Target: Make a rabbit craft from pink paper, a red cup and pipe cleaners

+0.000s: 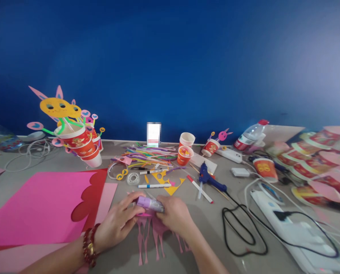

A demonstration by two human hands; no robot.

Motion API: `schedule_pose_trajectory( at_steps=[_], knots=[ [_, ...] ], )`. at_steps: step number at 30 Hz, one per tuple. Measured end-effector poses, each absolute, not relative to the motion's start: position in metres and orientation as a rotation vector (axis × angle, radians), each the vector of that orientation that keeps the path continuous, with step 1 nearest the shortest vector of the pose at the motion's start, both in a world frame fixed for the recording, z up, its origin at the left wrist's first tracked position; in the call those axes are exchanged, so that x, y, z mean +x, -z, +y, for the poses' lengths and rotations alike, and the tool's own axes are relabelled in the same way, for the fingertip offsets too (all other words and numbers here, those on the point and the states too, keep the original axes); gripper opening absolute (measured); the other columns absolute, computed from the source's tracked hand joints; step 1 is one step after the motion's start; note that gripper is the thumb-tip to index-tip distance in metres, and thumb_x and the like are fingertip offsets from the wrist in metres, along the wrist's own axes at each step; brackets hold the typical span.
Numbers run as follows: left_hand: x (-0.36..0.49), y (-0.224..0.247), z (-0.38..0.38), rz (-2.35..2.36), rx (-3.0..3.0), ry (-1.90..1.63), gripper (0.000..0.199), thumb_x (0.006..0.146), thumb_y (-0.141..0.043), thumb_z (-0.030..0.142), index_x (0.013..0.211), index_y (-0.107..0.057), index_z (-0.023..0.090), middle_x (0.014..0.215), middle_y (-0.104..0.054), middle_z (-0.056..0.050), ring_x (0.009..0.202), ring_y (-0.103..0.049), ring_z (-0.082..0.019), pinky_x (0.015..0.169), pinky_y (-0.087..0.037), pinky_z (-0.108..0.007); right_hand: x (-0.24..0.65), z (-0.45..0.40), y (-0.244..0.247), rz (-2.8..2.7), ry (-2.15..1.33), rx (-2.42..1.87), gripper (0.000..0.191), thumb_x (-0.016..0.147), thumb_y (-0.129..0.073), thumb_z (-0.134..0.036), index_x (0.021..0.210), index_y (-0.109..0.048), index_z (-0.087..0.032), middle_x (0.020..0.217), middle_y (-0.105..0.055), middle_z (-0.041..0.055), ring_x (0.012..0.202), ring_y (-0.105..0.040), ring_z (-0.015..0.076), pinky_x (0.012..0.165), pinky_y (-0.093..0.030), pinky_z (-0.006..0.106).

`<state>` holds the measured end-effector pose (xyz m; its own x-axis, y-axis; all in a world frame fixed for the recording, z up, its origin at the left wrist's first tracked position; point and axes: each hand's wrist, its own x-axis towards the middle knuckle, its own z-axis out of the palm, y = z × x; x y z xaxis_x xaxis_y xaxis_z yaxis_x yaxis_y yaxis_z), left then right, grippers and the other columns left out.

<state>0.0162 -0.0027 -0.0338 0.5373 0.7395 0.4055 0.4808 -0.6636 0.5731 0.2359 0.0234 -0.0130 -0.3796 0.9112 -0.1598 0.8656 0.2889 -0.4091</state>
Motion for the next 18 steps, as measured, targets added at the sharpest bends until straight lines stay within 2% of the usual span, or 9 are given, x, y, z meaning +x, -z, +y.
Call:
schedule_pose_trajectory(
  at_steps=[5, 9, 13, 15, 17, 18],
  knots=[
    [0.018, 0.034, -0.003, 0.995, 2.339, -0.895, 0.031, 0.080, -0.044, 0.002, 0.098, -0.062, 0.021, 0.131, -0.054, -0.012, 0.116, -0.058, -0.025, 0.092, -0.052, -0.036, 0.233, 0.023, 0.014, -2.479, -0.624, -1.704, 0.016, 0.069, -0.055, -0.016, 0.080, -0.065, -0.021, 0.073, -0.070, 0.0030, 0.070, -0.062, 0.0197, 0.057, -0.026, 0.024],
    [0.018, 0.024, -0.001, 0.915, 2.187, -0.919, 0.028, 0.084, -0.048, 0.005, 0.098, -0.065, 0.022, 0.131, -0.054, -0.010, 0.118, -0.056, -0.024, 0.098, -0.048, -0.037, 0.229, 0.021, 0.015, -2.429, -0.608, -1.661, 0.011, 0.067, -0.055, -0.017, 0.075, -0.062, -0.021, 0.067, -0.067, 0.0016, 0.065, -0.059, 0.0182, 0.055, -0.027, 0.023],
    [0.019, 0.018, 0.001, 0.886, 1.920, -1.006, 0.021, 0.092, -0.050, 0.017, 0.094, -0.070, 0.022, 0.141, -0.047, -0.009, 0.117, -0.055, -0.024, 0.103, -0.044, -0.039, 0.239, 0.025, 0.020, -2.248, -0.684, -1.479, 0.014, 0.074, -0.053, -0.022, 0.083, -0.063, -0.020, 0.074, -0.068, 0.0026, 0.066, -0.060, 0.0189, 0.061, -0.037, 0.024],
    [0.020, 0.021, 0.003, 0.936, 1.763, -1.035, 0.023, 0.094, -0.049, 0.025, 0.093, -0.072, 0.021, 0.136, -0.051, -0.011, 0.110, -0.057, -0.023, 0.094, -0.049, -0.036, 0.251, 0.031, 0.023, -2.087, -0.657, -1.460, 0.021, 0.085, -0.047, -0.030, 0.090, -0.064, -0.019, 0.085, -0.070, 0.0061, 0.075, -0.063, 0.0214, 0.066, -0.041, 0.027],
    [0.022, 0.029, 0.005, 0.990, 1.620, -1.032, 0.026, 0.094, -0.050, 0.032, 0.093, -0.073, 0.019, 0.121, -0.059, -0.012, 0.101, -0.058, -0.023, 0.078, -0.053, -0.030, 0.264, 0.041, 0.026, -1.922, -0.528, -1.573, 0.037, 0.093, -0.040, -0.042, 0.075, -0.063, -0.019, 0.080, -0.068, 0.0079, 0.071, -0.062, 0.0222, 0.063, -0.042, 0.028],
    [0.023, 0.033, 0.006, 1.005, 1.562, -1.032, 0.027, 0.094, -0.051, 0.034, 0.091, -0.072, 0.018, 0.111, -0.062, -0.012, 0.094, -0.059, -0.022, 0.071, -0.052, -0.026, 0.270, 0.046, 0.026, -1.852, -0.470, -1.616, 0.040, 0.093, -0.040, -0.047, 0.075, -0.062, -0.019, 0.075, -0.067, 0.0073, 0.067, -0.061, 0.0216, 0.061, -0.042, 0.028]
  ],
)
